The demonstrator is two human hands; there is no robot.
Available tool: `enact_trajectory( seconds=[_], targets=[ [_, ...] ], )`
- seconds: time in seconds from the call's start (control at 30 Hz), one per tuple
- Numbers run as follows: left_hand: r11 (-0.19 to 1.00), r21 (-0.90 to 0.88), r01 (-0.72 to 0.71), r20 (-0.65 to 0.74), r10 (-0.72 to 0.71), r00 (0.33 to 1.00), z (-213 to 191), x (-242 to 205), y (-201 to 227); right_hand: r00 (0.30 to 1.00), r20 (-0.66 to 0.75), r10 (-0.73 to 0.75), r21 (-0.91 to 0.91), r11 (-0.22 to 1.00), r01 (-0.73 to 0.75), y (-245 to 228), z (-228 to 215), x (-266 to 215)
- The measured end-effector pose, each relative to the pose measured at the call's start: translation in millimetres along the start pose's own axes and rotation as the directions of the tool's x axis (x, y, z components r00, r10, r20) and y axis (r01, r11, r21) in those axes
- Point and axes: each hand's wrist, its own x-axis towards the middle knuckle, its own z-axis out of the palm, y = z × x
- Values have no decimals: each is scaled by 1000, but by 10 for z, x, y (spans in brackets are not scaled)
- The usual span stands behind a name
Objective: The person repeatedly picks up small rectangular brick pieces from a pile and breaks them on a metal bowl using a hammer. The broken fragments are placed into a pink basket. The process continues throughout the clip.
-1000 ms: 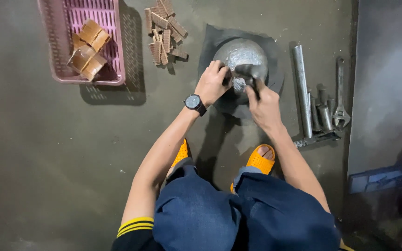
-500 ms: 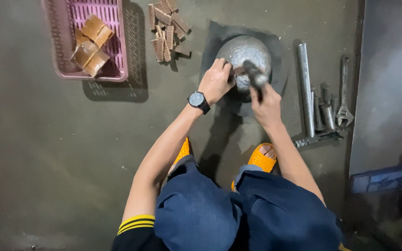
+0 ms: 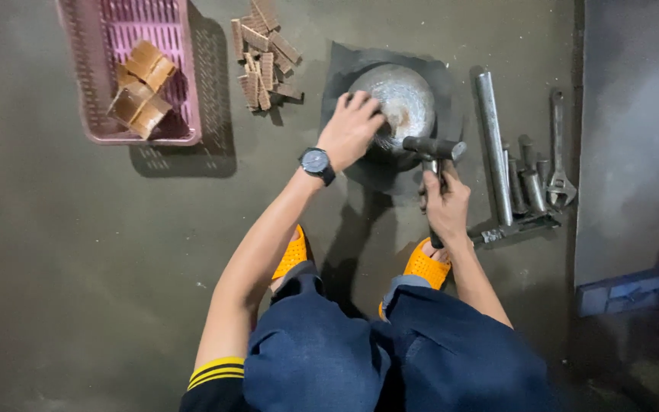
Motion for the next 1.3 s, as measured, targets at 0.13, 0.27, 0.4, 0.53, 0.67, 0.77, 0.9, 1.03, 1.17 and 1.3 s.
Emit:
enact_trajectory(
  seconds=[0.13, 0.27, 0.4, 0.53, 0.67, 0.77, 0.9, 1.03, 1.17, 1.3],
  targets=[
    [974, -180, 134, -87, -152, 985, -121, -129, 54, 1000, 4, -28, -23, 999, 28, 59, 50, 25],
    [954, -251, 161, -206, -215, 955, 27, -191, 6, 983, 28, -179, -132, 975, 181, -211, 71, 212],
    [966, -244, 89, -276, -158, 948, 96, -203, -22, 967, -9, -255, -222, 943, 247, -68, 102, 287],
    [960, -256, 115, -237, -178, 955, 4, -198, 1, 937, 34, -348, -277, 897, 344, 46, 287, 335],
    [964, -250, 94, -297, -169, 940, 149, -201, -33, 919, 139, -368, -277, 877, 393, 82, 218, 466],
    [965, -246, 93, -315, -170, 934, 253, -169, -65, 932, 98, -349, -308, 880, 361, -277, 131, 443],
    [978, -187, 88, -334, -148, 931, 286, -153, -78, 938, 65, -341, -316, 884, 344, -14, 230, 420],
    [979, -185, 89, -321, -146, 936, 273, -167, -81, 917, 187, -352, -313, 864, 395, -204, 196, 537],
    [977, -185, 110, -285, -160, 945, 266, -159, -59, 947, 109, -301, -294, 901, 320, -144, 194, 466],
    [962, -213, 169, -236, -219, 947, 141, -186, -46, 936, 158, -315, -282, 894, 349, 129, 229, 455]
  ],
)
